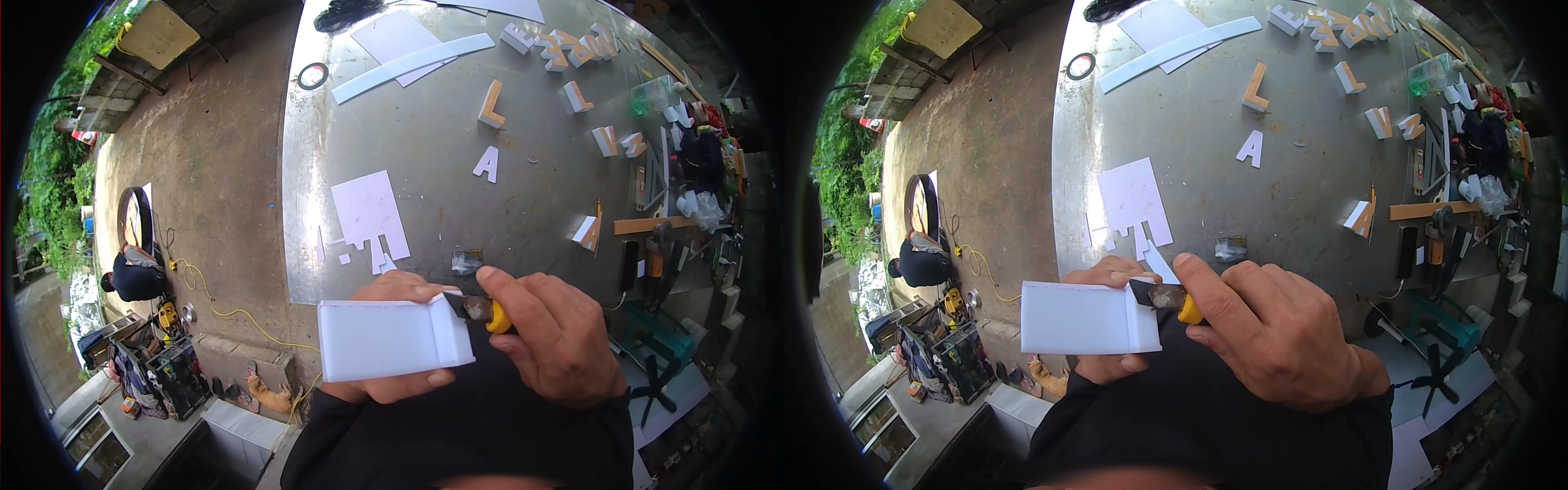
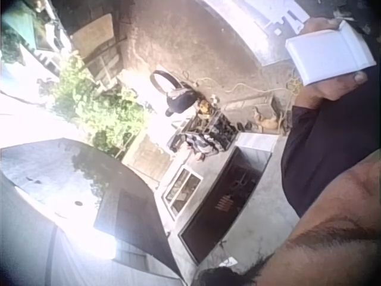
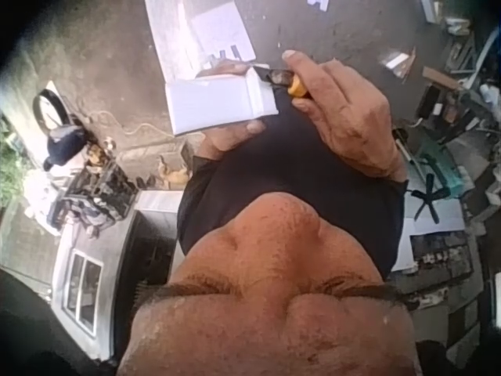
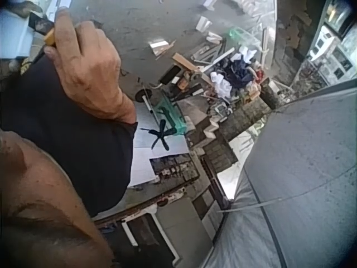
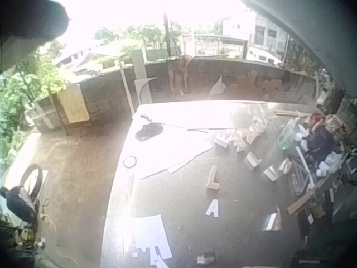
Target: Using a utility knife and sandpaper to trim and smooth the edges of white foam or acrylic letters.
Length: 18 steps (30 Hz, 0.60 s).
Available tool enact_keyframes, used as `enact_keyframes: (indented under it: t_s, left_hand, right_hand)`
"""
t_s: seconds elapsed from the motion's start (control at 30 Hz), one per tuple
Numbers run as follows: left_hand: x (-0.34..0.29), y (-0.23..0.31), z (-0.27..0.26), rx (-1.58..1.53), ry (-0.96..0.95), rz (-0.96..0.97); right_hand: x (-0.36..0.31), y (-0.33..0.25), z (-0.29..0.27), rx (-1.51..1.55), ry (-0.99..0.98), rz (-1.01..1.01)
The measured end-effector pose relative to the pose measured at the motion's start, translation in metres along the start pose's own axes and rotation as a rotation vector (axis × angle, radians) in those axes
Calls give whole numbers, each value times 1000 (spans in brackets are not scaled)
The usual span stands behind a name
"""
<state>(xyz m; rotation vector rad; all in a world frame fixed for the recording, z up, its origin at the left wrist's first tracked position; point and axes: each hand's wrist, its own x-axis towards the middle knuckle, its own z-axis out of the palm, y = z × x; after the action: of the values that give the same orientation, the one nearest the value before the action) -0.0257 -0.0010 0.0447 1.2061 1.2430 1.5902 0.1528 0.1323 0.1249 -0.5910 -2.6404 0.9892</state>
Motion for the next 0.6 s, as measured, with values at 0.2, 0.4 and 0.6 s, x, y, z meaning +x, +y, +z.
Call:
enact_keyframes:
  t_s: [0.2,0.4,0.6]
  left_hand:
    - [5,1,3,-109,43,80]
    - [8,7,2,-1,16,56]
    - [6,5,2,18,44,168]
  right_hand:
    - [-2,0,-5,33,-35,-17]
    - [-2,1,-4,15,-21,-12]
    - [-1,-4,1,-3,-1,11]
